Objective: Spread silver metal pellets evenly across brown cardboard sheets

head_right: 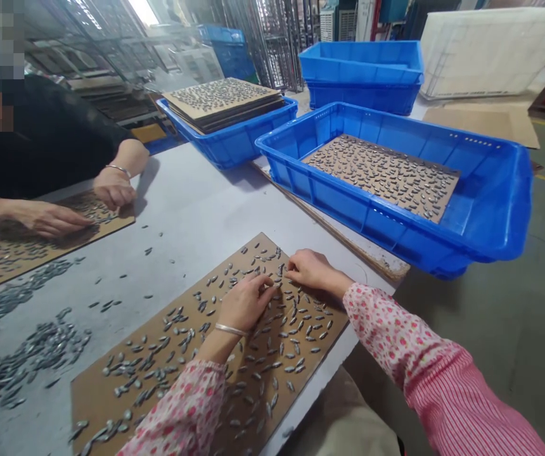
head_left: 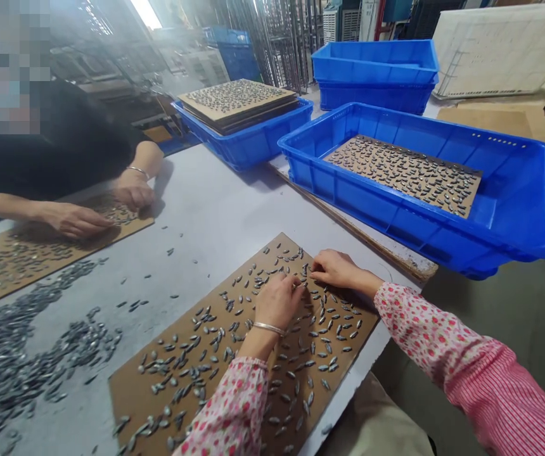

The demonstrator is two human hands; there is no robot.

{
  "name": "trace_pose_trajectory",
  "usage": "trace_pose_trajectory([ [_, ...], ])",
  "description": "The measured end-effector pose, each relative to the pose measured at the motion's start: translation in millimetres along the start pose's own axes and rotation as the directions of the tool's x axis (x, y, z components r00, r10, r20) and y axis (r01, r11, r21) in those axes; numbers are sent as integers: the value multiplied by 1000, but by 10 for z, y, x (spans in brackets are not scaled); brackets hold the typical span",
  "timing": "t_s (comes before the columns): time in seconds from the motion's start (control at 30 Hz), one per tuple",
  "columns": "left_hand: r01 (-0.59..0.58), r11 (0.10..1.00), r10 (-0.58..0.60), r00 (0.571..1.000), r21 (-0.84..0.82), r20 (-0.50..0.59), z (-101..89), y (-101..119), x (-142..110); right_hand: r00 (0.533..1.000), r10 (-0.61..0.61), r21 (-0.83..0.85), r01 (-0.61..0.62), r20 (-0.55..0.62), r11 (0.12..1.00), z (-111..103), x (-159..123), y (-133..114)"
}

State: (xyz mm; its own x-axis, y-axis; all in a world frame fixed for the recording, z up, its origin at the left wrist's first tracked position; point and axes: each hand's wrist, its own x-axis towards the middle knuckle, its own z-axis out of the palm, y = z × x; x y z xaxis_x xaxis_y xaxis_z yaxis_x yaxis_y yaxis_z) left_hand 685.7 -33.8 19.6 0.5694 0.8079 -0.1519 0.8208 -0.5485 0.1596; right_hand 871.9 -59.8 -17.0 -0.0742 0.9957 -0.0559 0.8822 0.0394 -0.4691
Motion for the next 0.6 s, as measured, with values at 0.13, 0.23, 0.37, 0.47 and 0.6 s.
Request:
trace_pose_trajectory([
  [0.13,-6,999,5,1000,49,8,27,89,25,995,36,-101,-26,95,995,-102,25,-119],
  [0.23,-37,997,37,999,64,6,96,86,43,987,32,-108,-15,160,994,-175,21,-113],
  [0.37,-94,994,93,995,50,25,141,27,60,980,42,-65,-30,193,997,-173,55,-19],
  [0.47,-70,998,70,998,3,1,114,-22,86,986,66,-19,-64,155,998,-120,107,56],
  [0.6,16,999,-16,1000,-28,-23,53,-30,133,992,89,52,-94,85,994,-45,178,86],
])
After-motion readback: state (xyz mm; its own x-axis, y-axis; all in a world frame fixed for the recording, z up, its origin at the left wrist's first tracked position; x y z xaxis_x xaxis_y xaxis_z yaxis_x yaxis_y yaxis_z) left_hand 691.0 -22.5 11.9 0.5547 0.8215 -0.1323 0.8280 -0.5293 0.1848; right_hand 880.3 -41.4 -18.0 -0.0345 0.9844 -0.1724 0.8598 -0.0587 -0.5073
